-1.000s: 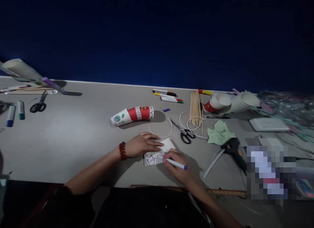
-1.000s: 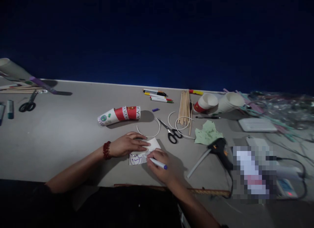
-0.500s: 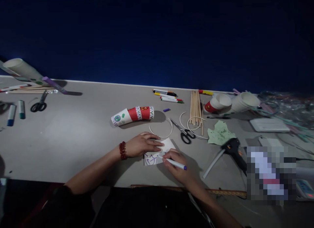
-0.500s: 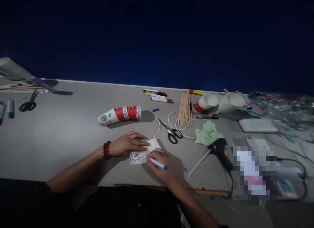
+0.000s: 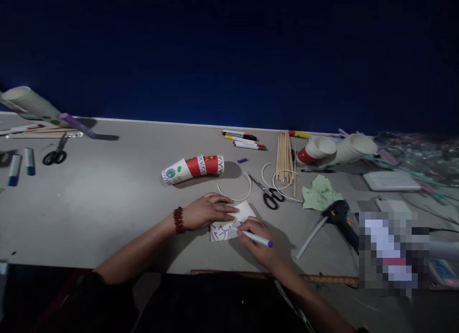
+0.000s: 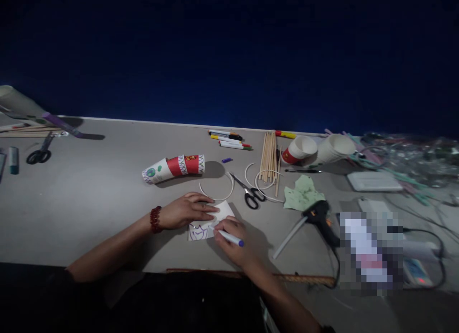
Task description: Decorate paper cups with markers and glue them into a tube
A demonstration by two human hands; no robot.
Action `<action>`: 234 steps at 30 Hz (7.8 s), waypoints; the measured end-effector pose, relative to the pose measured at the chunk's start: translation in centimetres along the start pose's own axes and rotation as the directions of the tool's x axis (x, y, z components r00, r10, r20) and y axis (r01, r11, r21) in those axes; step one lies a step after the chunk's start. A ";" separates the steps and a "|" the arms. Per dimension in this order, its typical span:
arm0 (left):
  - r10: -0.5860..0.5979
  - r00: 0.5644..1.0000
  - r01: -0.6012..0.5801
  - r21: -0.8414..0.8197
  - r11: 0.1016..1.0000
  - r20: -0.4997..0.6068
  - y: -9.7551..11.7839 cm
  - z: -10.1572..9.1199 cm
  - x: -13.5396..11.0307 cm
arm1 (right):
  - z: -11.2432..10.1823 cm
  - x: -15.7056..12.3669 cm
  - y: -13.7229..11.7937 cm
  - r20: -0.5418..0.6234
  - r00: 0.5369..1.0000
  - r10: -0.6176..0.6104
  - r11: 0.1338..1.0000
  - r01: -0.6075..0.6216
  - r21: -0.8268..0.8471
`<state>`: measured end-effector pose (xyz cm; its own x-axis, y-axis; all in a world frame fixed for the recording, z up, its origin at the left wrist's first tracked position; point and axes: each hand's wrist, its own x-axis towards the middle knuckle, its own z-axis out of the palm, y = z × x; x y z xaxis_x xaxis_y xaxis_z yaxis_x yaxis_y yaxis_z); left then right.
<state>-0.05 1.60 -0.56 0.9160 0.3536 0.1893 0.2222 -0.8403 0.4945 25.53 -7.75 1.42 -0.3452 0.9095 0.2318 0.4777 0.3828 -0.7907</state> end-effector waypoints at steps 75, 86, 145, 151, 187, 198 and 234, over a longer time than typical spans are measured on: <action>-0.007 1.000 0.007 -0.045 0.999 -0.016 -0.1 0.3 0.0 | 0.3 -0.2 0.5 -0.006 0.999 0.045 0.999 -0.045 -0.001; -0.006 1.000 0.006 -0.036 0.999 -0.007 0.0 0.0 0.1 | 0.5 -0.3 0.4 -0.080 0.996 0.026 0.999 -0.024 0.021; 0.000 1.000 0.000 0.002 1.000 -0.004 0.0 0.1 0.0 | -0.2 -0.2 -0.5 -0.212 0.977 0.034 0.998 -0.046 -0.051; -0.018 1.000 0.019 -0.024 1.000 0.017 0.0 -0.1 0.0 | -0.1 -0.2 -0.3 -0.199 0.979 0.034 0.996 -0.050 -0.075; 0.005 1.000 -0.005 -0.007 1.000 -0.005 -0.2 0.2 -0.2 | 0.3 -1.1 0.2 -0.309 0.945 0.105 0.990 -0.128 -0.053; -0.004 1.000 0.004 -0.011 1.000 -0.010 -0.1 0.2 0.0 | 0.2 -2.3 0.2 -0.296 0.948 0.117 0.987 -0.076 0.145; 0.015 1.000 -0.015 0.015 1.000 -0.001 -0.1 0.1 -0.1 | 0.0 -2.0 -0.3 -0.232 0.972 0.030 0.997 -0.047 -0.069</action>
<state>-0.13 1.61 -0.71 0.9189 0.3415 0.1977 0.2136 -0.8517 0.4785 26.07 -9.67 1.19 -0.1336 0.9334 0.3330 0.5478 0.3495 -0.7601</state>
